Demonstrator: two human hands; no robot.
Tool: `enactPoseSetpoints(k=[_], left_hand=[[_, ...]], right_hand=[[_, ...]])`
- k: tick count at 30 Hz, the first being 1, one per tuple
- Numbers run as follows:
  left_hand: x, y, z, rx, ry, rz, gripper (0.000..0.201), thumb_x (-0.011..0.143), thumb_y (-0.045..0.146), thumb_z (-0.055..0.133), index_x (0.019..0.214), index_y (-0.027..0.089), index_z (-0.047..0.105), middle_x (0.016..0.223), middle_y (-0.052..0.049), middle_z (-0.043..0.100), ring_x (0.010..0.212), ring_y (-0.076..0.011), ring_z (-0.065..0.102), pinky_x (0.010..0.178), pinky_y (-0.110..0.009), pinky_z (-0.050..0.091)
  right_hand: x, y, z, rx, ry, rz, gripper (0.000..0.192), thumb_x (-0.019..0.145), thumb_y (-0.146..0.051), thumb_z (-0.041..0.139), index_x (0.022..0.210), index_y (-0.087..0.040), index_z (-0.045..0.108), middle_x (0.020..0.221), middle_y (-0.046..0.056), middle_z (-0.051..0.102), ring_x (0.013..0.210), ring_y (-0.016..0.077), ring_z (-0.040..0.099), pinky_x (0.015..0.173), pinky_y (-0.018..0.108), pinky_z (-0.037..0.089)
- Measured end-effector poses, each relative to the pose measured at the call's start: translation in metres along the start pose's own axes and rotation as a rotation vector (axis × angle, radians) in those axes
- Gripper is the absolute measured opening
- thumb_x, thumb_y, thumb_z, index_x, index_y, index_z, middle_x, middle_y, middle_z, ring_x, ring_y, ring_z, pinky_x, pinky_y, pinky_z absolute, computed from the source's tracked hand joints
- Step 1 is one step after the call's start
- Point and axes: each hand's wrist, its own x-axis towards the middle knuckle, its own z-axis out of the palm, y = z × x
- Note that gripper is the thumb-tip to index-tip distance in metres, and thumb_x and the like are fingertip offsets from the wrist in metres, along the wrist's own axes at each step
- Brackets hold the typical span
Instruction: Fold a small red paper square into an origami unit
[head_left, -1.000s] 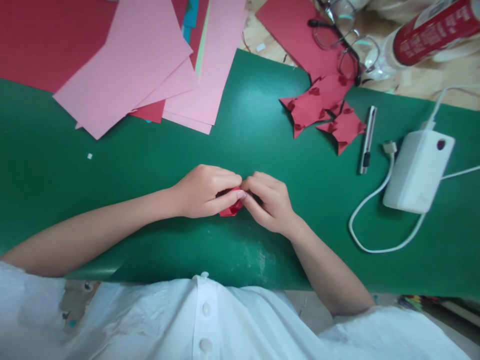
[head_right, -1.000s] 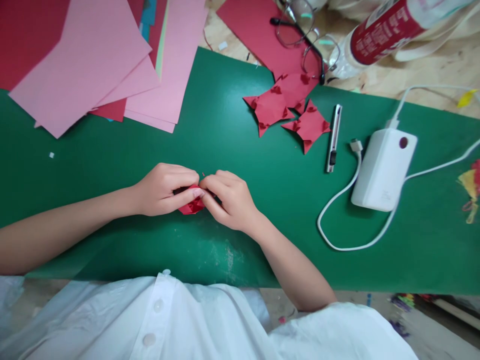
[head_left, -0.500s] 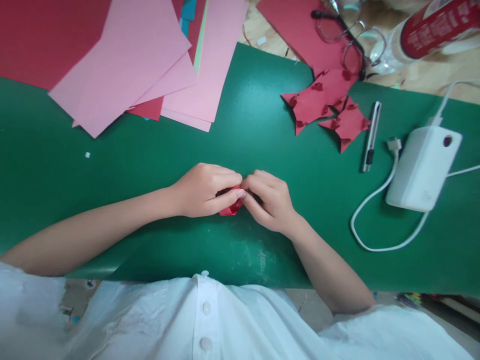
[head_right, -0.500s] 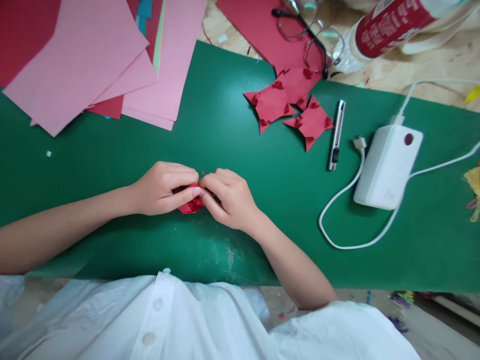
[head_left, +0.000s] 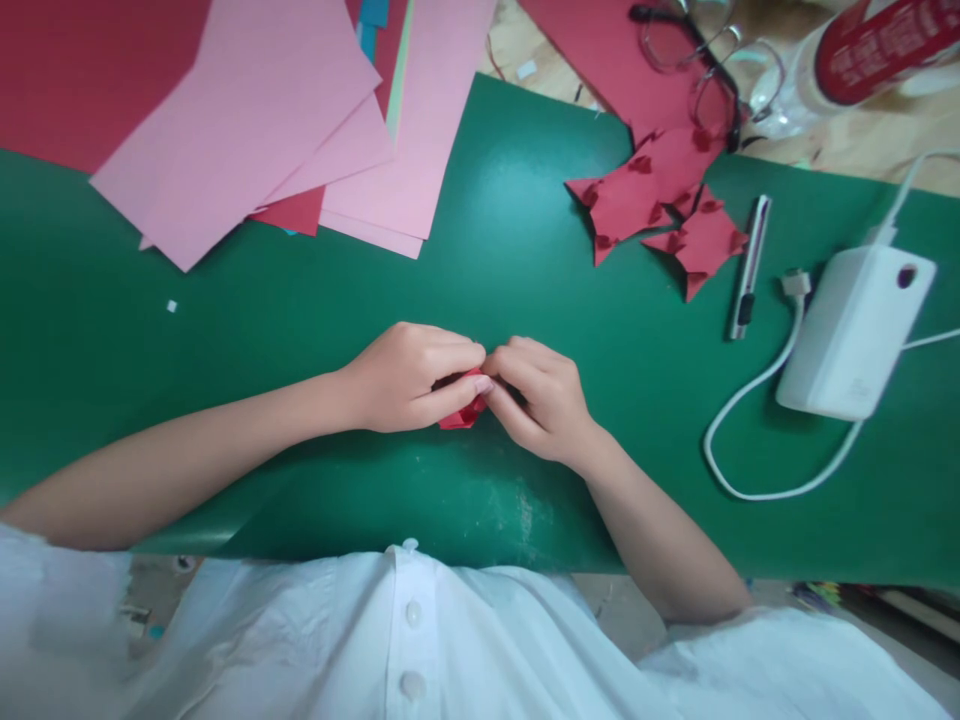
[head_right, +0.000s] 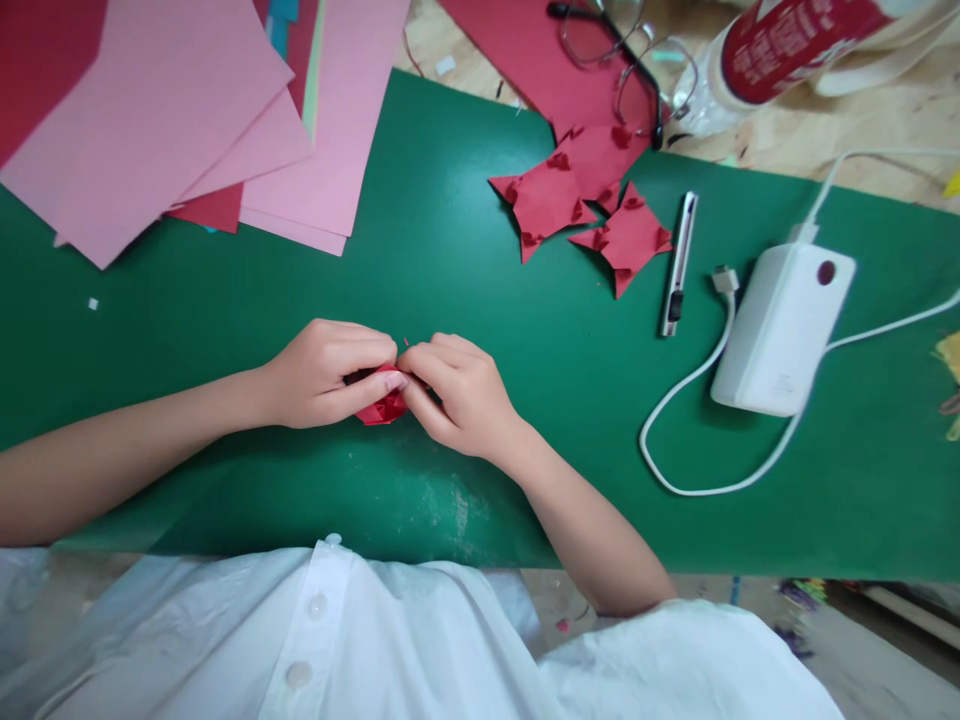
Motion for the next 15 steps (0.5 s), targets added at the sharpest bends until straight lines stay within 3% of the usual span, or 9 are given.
enactPoseSetpoints(k=[15], left_hand=[[0.0, 0.0004, 0.0011, -0.001, 0.048, 0.04, 0.037, 0.107, 0.026, 0.048, 0.07, 0.021, 0.043, 0.061, 0.004, 0.05, 0.056, -0.0106, 0.046, 0.06, -0.025, 0.033]], right_hand=[[0.0002, -0.0004, 0.0003, -0.017, 0.023, -0.032, 0.019, 0.104, -0.016, 0.055, 0.087, -0.022, 0.05, 0.07, -0.002, 0.056, 0.063, 0.0133, 0.044, 0.063, 0.031, 0.037]])
